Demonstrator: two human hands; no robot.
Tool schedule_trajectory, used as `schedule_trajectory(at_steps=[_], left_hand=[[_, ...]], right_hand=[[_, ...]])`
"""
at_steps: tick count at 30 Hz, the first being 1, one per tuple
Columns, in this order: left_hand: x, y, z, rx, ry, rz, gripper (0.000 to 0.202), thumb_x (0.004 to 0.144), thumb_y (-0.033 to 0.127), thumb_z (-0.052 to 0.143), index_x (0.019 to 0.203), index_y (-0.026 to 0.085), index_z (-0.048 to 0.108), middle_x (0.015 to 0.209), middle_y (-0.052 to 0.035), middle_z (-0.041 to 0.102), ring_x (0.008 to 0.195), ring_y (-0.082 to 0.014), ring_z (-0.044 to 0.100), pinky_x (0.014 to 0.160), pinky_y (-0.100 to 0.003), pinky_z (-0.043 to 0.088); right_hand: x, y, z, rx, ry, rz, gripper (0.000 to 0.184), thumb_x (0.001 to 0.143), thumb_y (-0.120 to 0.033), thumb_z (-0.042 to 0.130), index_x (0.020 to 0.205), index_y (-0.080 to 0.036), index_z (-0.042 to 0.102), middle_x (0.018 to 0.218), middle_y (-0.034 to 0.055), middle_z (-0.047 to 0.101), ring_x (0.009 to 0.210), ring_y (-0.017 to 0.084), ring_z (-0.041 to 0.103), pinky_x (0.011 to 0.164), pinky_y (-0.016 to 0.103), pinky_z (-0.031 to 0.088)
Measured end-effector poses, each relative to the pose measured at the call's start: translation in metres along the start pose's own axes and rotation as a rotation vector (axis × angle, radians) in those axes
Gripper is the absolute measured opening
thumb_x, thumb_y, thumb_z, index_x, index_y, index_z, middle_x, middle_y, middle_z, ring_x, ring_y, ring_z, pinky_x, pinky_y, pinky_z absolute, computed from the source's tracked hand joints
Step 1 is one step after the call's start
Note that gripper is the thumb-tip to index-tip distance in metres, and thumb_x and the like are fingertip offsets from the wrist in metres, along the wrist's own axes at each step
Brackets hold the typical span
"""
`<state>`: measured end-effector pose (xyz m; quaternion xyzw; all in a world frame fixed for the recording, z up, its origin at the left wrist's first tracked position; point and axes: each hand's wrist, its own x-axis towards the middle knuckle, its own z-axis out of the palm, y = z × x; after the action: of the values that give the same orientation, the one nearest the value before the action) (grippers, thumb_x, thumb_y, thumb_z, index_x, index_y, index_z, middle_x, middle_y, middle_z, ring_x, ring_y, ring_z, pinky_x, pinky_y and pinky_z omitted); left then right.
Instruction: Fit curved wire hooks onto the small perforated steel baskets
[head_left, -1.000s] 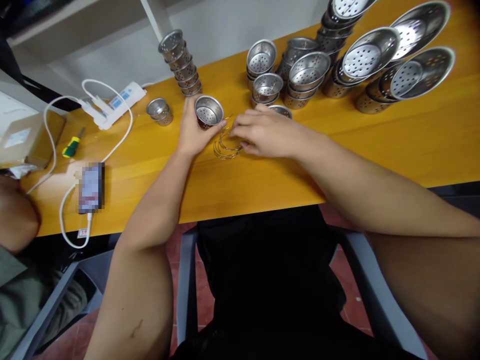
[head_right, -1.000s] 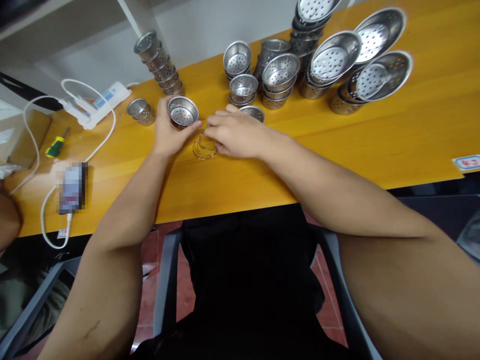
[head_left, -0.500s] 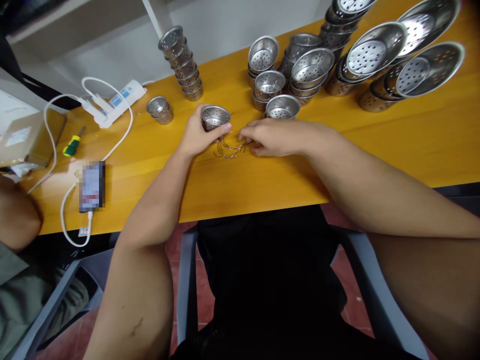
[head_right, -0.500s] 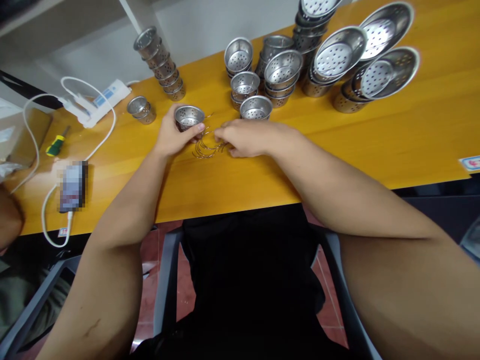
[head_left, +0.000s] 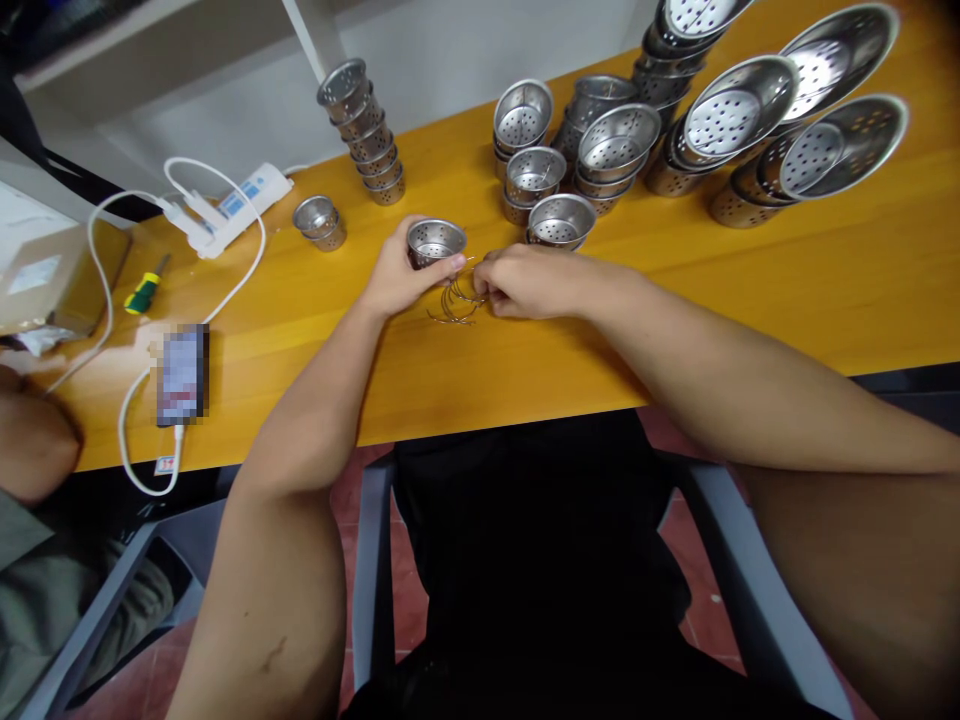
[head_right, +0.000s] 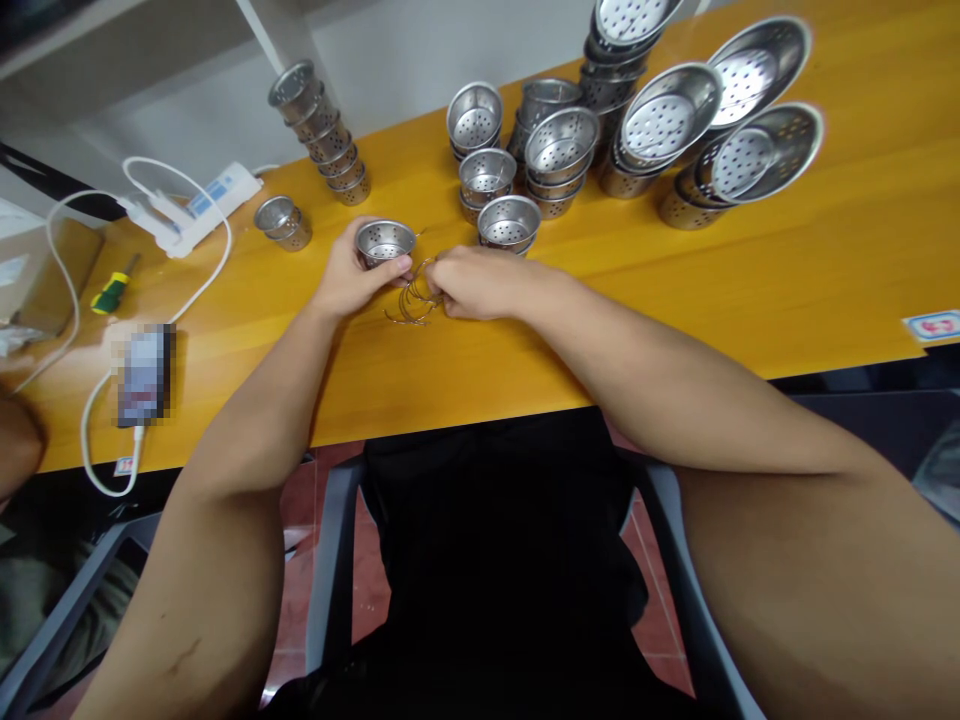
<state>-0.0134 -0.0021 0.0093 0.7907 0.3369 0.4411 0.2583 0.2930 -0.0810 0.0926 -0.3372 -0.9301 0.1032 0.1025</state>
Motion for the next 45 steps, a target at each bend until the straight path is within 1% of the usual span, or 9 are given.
schedule_trajectory(at_steps=[2,5,9,15,20,25,29,35,45], left_hand=[[0.002,0.001,-0.002,-0.02,-0.014,-0.035,0.113,0.081,0.116,0.098,0.151,0.031,0.07,0.135,-0.011,0.086,0.128,-0.0369,0.092,0.12,-0.065,0.08],[0.006,0.002,-0.005,0.049,0.04,-0.051,0.125,0.071,0.119,0.1,0.157,0.033,0.065,0.152,-0.0124,0.081,0.145,-0.0408,0.087,0.135,-0.065,0.072],[0.009,-0.005,-0.009,0.126,0.117,-0.011,0.127,0.076,0.116,0.1,0.164,0.035,0.057,0.161,-0.0142,0.074,0.158,-0.0429,0.081,0.146,-0.066,0.063],[0.013,-0.022,-0.009,0.073,0.128,0.049,0.129,0.073,0.121,0.097,0.161,0.033,0.058,0.155,-0.0158,0.077,0.152,-0.0434,0.083,0.14,-0.07,0.066],[0.015,-0.026,-0.007,0.031,0.112,0.006,0.134,0.069,0.125,0.093,0.163,0.037,0.06,0.161,-0.017,0.079,0.157,-0.0438,0.083,0.139,-0.069,0.068],[0.012,-0.027,-0.005,-0.049,0.073,0.089,0.133,0.072,0.125,0.092,0.165,0.038,0.058,0.161,-0.0157,0.08,0.152,-0.0406,0.088,0.128,-0.063,0.077],[0.011,-0.009,-0.002,-0.014,0.01,0.083,0.125,0.073,0.126,0.091,0.157,0.036,0.067,0.15,-0.0112,0.083,0.142,-0.0393,0.092,0.124,-0.063,0.079],[0.004,0.022,0.006,-0.052,-0.069,0.135,0.108,0.084,0.117,0.094,0.152,0.036,0.074,0.138,-0.008,0.085,0.132,-0.0361,0.094,0.119,-0.062,0.08],[0.003,0.039,0.012,-0.102,-0.097,0.01,0.12,0.07,0.123,0.097,0.148,0.035,0.075,0.139,-0.0079,0.085,0.13,-0.035,0.094,0.113,-0.058,0.083]], right_hand=[[-0.001,0.001,-0.003,0.048,0.026,-0.014,0.02,0.097,-0.015,0.082,0.113,-0.024,0.09,0.106,0.0106,0.089,0.091,0.032,0.08,0.083,0.044,0.058],[-0.003,0.003,-0.013,0.197,0.12,-0.042,0.016,0.109,-0.025,0.082,0.121,-0.023,0.091,0.113,0.011,0.088,0.096,0.03,0.079,0.091,0.044,0.06],[-0.004,0.007,-0.017,0.373,0.212,-0.027,0.02,0.119,-0.043,0.081,0.124,-0.026,0.092,0.113,0.0104,0.088,0.096,0.031,0.078,0.093,0.047,0.063],[0.002,0.004,-0.003,0.629,0.342,0.041,0.037,0.122,-0.062,0.082,0.125,-0.026,0.089,0.105,0.0104,0.088,0.095,0.031,0.08,0.09,0.049,0.071],[0.006,0.002,-0.003,0.609,0.415,0.149,0.06,0.118,-0.089,0.078,0.132,-0.032,0.09,0.101,0.011,0.085,0.095,0.037,0.081,0.089,0.058,0.075],[0.007,0.003,-0.009,0.601,0.485,0.221,0.08,0.111,-0.107,0.07,0.135,-0.034,0.09,0.099,0.0129,0.082,0.093,0.041,0.08,0.087,0.063,0.075],[0.005,0.003,-0.01,0.526,0.5,0.265,0.078,0.112,-0.105,0.07,0.137,-0.035,0.092,0.1,0.0127,0.083,0.098,0.042,0.08,0.09,0.064,0.074],[0.004,0.002,-0.008,0.42,0.45,0.251,0.061,0.124,-0.086,0.069,0.138,-0.03,0.092,0.109,0.013,0.088,0.104,0.04,0.084,0.092,0.055,0.072],[0.003,0.003,-0.007,0.408,0.467,0.267,0.053,0.124,-0.078,0.072,0.136,-0.032,0.095,0.106,0.0117,0.089,0.101,0.04,0.085,0.088,0.056,0.073]])
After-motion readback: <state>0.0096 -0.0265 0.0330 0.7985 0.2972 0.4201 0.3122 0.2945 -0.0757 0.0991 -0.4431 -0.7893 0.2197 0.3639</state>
